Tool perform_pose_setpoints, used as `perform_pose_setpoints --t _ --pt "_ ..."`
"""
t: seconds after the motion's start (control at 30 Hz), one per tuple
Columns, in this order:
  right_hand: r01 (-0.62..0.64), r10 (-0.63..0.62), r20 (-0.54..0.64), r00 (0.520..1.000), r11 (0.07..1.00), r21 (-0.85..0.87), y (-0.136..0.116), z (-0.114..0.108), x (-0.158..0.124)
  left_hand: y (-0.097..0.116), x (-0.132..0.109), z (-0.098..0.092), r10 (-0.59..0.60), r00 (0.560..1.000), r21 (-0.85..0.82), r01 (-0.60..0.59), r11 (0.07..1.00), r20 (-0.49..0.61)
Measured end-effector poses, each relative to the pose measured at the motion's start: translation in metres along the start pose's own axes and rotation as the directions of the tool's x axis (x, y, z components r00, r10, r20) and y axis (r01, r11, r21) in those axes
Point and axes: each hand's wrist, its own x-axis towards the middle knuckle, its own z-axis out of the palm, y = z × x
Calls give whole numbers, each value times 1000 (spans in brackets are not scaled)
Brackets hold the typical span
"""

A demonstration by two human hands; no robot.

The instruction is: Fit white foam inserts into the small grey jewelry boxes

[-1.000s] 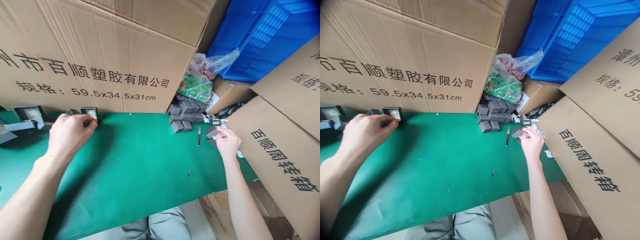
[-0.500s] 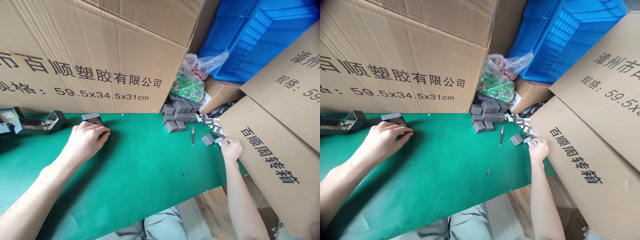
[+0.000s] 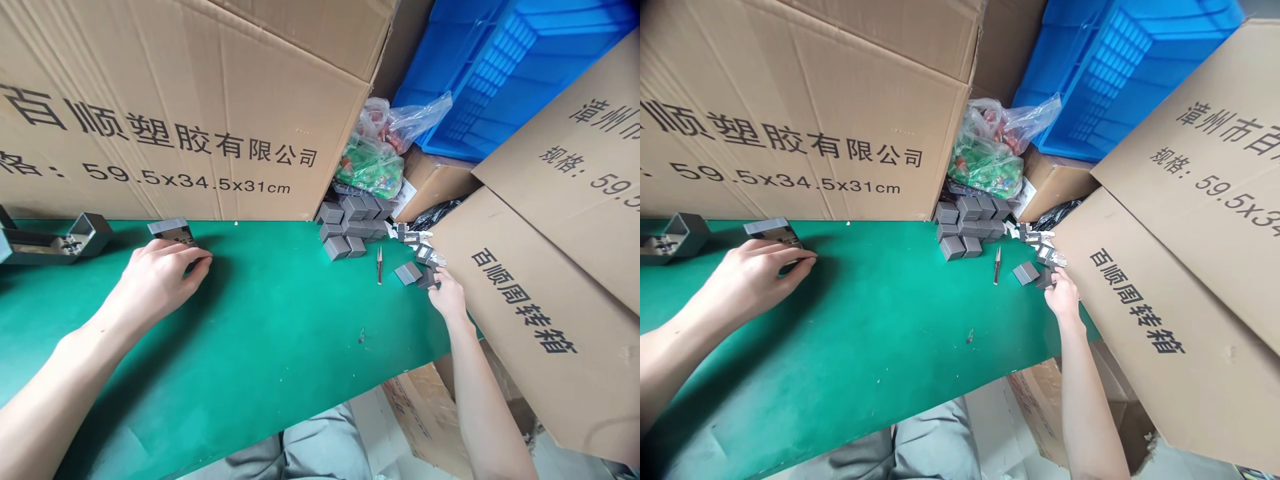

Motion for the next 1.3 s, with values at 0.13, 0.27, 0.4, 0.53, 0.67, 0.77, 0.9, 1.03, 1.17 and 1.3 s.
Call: perform_pose_setpoints --t 0.13,0.27,0.4,0.53,0.67,0.77,0.9,1.03,1.17,1.3 --pt "68 -67 22 997 998 -12 1 0 -6 0 1 0 13 1000 11 -13 1000 -16" --pt "106 -107 -103 989 994 -13 -5 11 -20 -1 1 0 8 1000 22 -7 1000 -14" --pt "133 -131 -218 967 991 -6 -12 21 -28 -1 1 0 12 1000 25 -11 1000 -22" --pt "145 -140 -303 943 989 -5 -14 25 -29 -2 2 1 18 1000 12 -18 1000 -24" --pt "138 -111 -332 937 989 59 -12 25 -28 -6 1 5 45 999 -6 -45 999 -22" --pt "95 -58 -320 946 990 101 -9 25 -28 -7 0 4 42 999 -18 -42 999 -21" --pt "6 40 -267 963 986 168 -7 26 -28 -5 -2 1 35 999 -38 -36 999 -15" --pt "-56 105 -253 962 980 193 -5 29 -26 -6 -2 1 36 999 -30 -36 999 -16" --pt "-24 77 -290 954 983 181 -4 31 -23 -6 -1 2 23 999 -20 -24 1000 -30" --pt "19 37 -318 947 985 170 -5 31 -24 -6 0 4 -5 1000 -22 4 1000 -31"
